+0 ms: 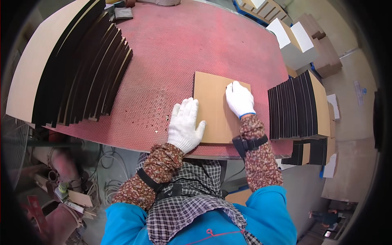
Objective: Checking and stacking square boards on a workstation.
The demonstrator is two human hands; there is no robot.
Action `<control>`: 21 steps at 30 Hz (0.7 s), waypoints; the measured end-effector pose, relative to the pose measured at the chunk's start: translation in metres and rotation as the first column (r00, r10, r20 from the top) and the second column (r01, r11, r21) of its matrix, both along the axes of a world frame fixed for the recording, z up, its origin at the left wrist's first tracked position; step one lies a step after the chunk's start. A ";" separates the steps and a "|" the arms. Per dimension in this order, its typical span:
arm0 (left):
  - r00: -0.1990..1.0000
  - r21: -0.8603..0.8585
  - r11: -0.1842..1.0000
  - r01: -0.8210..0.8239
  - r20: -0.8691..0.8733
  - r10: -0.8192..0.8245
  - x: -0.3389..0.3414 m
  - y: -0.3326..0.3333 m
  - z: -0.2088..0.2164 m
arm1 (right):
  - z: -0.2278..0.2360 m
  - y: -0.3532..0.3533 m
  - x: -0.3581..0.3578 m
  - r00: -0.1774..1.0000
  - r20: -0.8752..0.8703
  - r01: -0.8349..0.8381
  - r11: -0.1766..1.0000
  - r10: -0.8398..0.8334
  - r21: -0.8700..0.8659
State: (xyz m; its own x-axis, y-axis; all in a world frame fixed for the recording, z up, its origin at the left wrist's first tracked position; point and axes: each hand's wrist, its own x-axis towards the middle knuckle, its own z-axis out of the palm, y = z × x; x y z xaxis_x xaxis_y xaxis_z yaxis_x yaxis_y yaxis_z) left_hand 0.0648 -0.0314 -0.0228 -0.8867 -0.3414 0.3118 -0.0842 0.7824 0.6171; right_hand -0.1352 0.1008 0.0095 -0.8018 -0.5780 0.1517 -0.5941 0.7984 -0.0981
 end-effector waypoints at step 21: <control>1.000 -0.002 1.000 -0.021 -0.018 0.021 0.000 -0.001 -0.012 | 0.025 0.041 0.156 0.994 0.024 -0.106 0.993 0.105 0.045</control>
State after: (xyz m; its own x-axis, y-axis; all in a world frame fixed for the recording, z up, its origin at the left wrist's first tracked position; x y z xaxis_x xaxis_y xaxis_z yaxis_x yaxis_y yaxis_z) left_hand 0.0645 -0.0321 -0.0344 -0.8736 -0.3596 0.3280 -0.0900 0.7817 0.6172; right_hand 0.0205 0.1419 0.0341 -0.7390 -0.6652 0.1062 -0.6731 0.7356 -0.0767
